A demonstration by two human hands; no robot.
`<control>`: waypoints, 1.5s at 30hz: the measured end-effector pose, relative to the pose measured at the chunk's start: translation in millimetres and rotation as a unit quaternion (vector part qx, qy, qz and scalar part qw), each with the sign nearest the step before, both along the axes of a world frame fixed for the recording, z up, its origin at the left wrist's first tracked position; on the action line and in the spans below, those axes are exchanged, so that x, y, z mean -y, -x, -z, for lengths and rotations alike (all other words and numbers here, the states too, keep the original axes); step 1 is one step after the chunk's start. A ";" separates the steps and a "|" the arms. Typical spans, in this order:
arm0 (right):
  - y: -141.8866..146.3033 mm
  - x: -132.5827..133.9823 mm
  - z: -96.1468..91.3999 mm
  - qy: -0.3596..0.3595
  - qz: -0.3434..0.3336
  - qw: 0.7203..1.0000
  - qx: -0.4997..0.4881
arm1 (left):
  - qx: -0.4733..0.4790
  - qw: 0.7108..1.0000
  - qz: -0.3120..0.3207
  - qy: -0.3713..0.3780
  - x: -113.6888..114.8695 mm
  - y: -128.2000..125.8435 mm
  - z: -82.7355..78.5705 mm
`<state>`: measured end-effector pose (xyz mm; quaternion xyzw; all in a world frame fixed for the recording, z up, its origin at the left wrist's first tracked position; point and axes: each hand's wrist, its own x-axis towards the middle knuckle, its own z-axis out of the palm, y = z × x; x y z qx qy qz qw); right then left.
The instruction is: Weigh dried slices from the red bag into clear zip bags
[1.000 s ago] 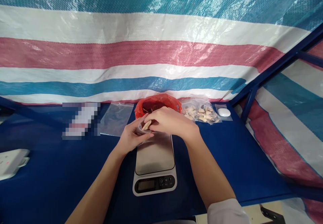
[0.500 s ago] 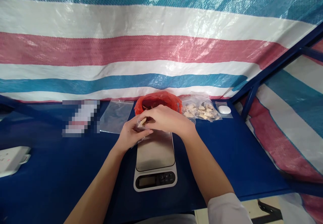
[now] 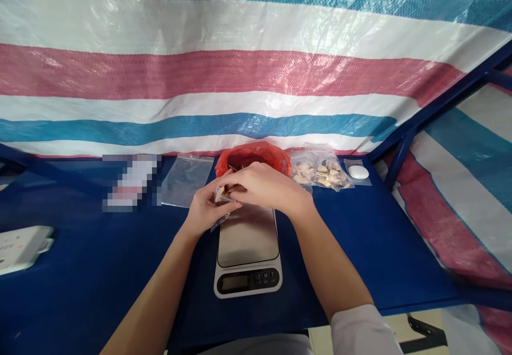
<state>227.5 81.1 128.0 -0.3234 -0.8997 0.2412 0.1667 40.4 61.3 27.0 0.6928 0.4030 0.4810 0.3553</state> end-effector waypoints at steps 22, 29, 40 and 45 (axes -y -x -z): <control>-12.6 -3.6 2.0 0.030 0.090 0.992 -0.079 | 0.052 0.998 -0.006 0.047 1.7 10.4 -0.7; -9.7 -10.2 8.5 0.126 0.115 0.984 -0.049 | 0.018 0.999 -0.016 -0.022 0.9 10.1 -5.1; -4.2 2.1 12.4 0.134 0.164 0.976 -0.048 | -0.041 0.995 -0.046 -0.079 6.2 5.6 -4.1; -1.0 8.8 10.2 0.107 0.152 0.981 -0.048 | -0.055 0.996 -0.032 -0.059 17.5 10.1 -1.3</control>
